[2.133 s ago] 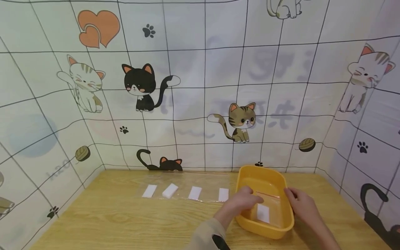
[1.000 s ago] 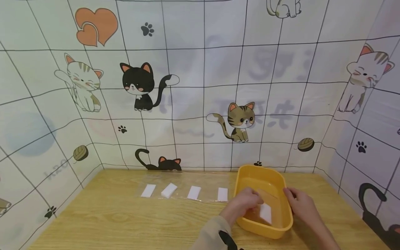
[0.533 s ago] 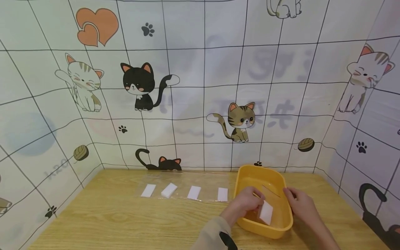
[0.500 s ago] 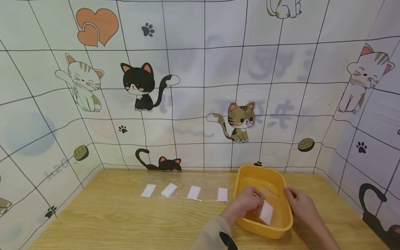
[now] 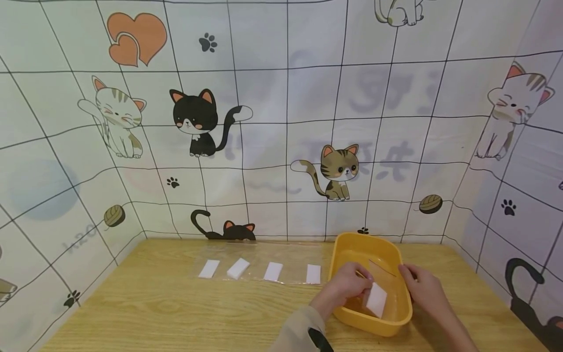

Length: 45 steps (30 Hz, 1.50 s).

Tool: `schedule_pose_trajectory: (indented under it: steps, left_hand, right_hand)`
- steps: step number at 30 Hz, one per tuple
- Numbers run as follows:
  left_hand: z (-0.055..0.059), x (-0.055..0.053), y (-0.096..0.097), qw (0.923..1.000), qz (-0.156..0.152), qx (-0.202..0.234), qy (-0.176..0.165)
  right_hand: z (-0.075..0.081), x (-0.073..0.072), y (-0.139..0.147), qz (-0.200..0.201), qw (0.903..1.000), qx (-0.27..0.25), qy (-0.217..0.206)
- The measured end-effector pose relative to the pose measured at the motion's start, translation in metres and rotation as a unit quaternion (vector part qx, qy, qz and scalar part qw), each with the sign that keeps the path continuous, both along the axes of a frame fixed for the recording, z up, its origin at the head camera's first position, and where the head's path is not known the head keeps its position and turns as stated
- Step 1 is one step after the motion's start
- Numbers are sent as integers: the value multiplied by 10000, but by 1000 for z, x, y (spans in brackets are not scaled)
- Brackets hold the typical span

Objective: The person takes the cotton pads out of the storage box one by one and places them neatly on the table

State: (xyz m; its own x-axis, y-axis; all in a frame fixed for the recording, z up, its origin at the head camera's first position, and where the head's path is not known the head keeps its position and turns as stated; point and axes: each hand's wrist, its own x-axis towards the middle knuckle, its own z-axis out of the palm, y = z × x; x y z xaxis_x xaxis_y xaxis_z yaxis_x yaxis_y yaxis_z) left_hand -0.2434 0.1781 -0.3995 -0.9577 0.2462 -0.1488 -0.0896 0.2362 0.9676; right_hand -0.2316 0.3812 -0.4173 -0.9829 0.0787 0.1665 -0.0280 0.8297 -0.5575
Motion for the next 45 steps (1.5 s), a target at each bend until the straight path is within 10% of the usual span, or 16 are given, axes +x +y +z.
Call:
schedule_pose_trajectory:
  steps: [45]
  left_hand:
    - [32,0,-40,9927,168,1121,418]
  right_hand:
    - [-1,-1,-1,90,9999,-11,103]
